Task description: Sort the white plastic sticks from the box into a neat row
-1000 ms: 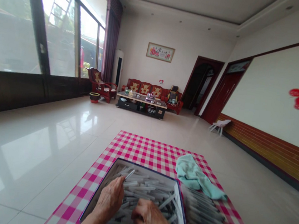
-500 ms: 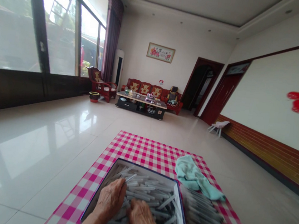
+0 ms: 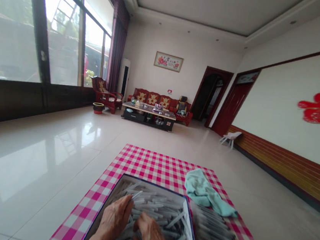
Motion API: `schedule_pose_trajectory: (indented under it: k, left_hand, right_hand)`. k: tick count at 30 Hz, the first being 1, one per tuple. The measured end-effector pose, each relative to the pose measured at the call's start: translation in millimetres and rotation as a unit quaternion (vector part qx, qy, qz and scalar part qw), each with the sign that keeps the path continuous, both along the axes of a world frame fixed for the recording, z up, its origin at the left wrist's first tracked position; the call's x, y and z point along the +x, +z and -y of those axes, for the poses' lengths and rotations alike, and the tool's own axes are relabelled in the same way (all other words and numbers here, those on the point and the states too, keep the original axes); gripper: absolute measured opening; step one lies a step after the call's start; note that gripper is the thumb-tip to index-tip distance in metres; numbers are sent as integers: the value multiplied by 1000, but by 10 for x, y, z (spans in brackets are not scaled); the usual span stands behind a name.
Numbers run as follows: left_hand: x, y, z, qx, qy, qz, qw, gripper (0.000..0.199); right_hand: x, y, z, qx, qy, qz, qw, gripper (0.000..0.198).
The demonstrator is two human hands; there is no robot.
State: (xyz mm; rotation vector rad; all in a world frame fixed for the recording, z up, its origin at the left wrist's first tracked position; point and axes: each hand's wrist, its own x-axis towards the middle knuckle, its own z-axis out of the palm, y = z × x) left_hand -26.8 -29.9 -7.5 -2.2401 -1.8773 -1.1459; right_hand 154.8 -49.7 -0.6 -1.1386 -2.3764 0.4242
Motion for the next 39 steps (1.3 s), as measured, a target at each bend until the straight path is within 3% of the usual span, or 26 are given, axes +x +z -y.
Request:
schedule_pose_trajectory:
  k: [5,9,12,15,18,21,26,30,39]
  left_hand:
    - [-6,-72,-36,42,-18,9,999,22]
    - [-9,-109,-59,49,-37,10,998,22]
    - [-6,-100,-57,29,-52,8,998,24]
    - [1,-50,-37,0,-63,5,998,25]
    - [13,15,-9,-22,-72,2,997,26]
    - [28,66,19,-45,-87,1,995,26]
    - [43,97,42,-59,-95,1,994,27]
    - [51,124,55,-67,-93,-8,993,27]
    - [58,154,91,-89,-99,-28,991,27]
  right_hand:
    - [-100,111,-155,-62,-65,-70,994,19]
    - [-108,97,-255,-119,-98,-221,963,32]
    - [-134,89,-346,-222,-136,-347,901,27]
    - [-161,88,-417,-307,-197,-472,803,34]
    - [-164,70,-436,-340,-216,-567,719,45]
    - [-151,54,-423,-353,-214,-613,674,49]
    - [-140,76,-412,-363,-215,-655,627,47]
    - [-148,75,-404,-366,-205,-647,636,47]
    - [-155,102,-360,-309,-204,-558,742,40]
